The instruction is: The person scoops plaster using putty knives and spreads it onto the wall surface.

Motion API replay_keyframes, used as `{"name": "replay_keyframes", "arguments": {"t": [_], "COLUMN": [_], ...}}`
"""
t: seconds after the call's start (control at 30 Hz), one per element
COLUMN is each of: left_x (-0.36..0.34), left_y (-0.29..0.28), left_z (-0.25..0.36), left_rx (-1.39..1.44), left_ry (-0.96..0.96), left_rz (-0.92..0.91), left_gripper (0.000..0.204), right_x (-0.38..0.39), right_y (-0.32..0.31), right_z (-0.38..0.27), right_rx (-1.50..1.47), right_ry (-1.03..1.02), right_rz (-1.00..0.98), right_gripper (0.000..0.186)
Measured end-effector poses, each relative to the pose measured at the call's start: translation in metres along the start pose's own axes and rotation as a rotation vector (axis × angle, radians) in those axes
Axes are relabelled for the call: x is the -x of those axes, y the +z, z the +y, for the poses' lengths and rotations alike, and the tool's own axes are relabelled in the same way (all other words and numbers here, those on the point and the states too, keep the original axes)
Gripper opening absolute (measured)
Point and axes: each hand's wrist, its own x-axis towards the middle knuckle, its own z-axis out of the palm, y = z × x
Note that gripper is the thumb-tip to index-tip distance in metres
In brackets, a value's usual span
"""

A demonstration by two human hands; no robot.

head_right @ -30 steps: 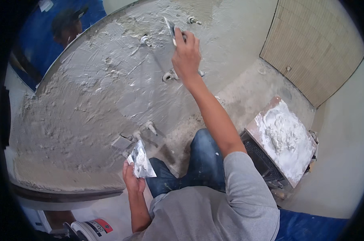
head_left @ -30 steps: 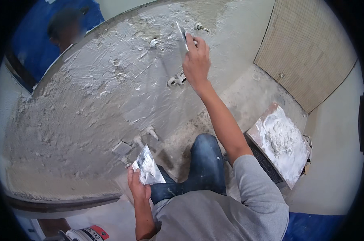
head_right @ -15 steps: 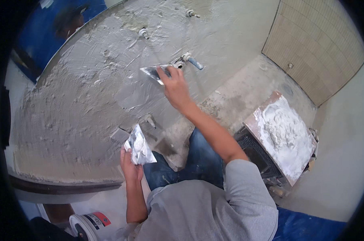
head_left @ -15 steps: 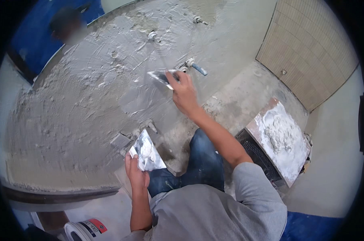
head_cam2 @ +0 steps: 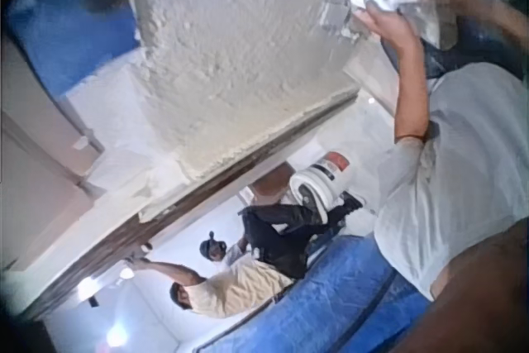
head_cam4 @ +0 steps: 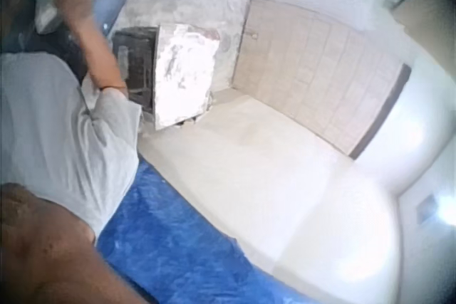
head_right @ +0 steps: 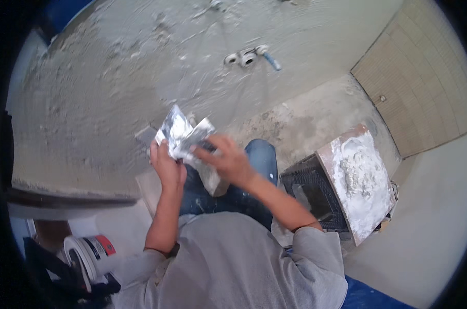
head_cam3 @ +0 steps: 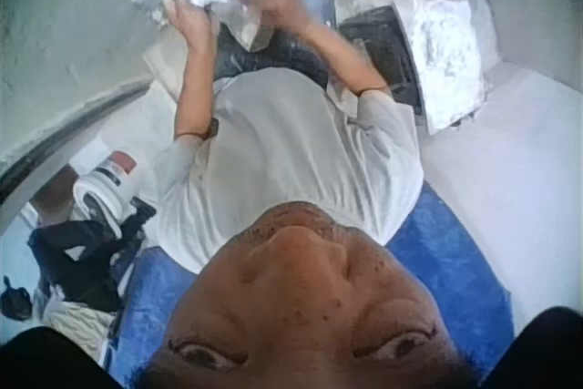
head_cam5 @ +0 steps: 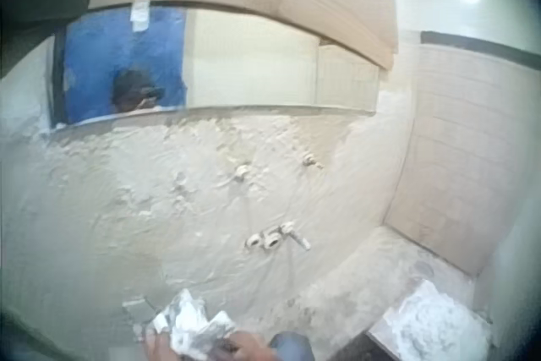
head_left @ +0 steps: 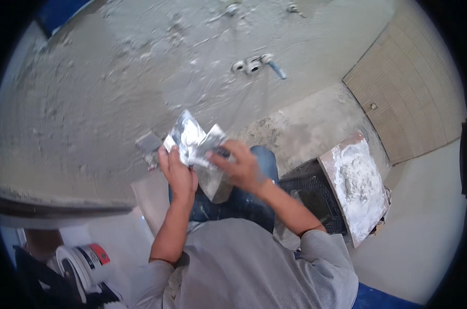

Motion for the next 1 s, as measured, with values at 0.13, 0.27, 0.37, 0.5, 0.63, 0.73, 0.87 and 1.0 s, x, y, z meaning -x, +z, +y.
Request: {"name": "replay_keyframes", "arguments": {"t": [0.13, 0.27, 0.37, 0.5, 0.63, 0.73, 0.87, 1.0], "left_x": [-0.008, -0.025, -0.028, -0.026, -0.029, -0.03, -0.034, -0.041], "left_y": [-0.018, -0.024, -0.017, -0.011, -0.012, -0.01, -0.004, -0.007], "left_z": [0.034, 0.059, 0.061, 0.062, 0.066, 0.062, 0.054, 0.051], "left_rx": [-0.088, -0.219, -0.234, -0.157, -0.218, -0.26, -0.262, -0.281], "left_ry": [-0.11, -0.191, -0.237, -0.239, -0.178, -0.167, -0.078, -0.036], "left_rz": [0.002, -0.125, -0.182, -0.227, -0.208, -0.269, -0.293, -0.166], "left_gripper": [0.028, 0.027, 0.026, 0.027, 0.027, 0.026, 0.027, 0.03], "right_x": [-0.013, -0.046, -0.065, -0.082, -0.098, -0.107, -0.107, -0.09], "right_y": [-0.035, -0.074, -0.091, -0.094, -0.103, -0.099, -0.09, -0.092], "right_z": [0.024, 0.022, -0.003, -0.026, -0.026, -0.027, -0.032, -0.018], "right_rx": [0.174, 0.067, 0.178, 0.28, 0.34, 0.328, 0.363, 0.303], "right_ry": [0.02, -0.075, -0.181, -0.287, -0.316, -0.25, -0.271, -0.212], "right_rz": [-0.219, -0.308, -0.42, -0.474, -0.549, -0.525, -0.54, -0.58], "right_gripper": [0.069, 0.068, 0.064, 0.056, 0.047, 0.055, 0.053, 0.052]}}
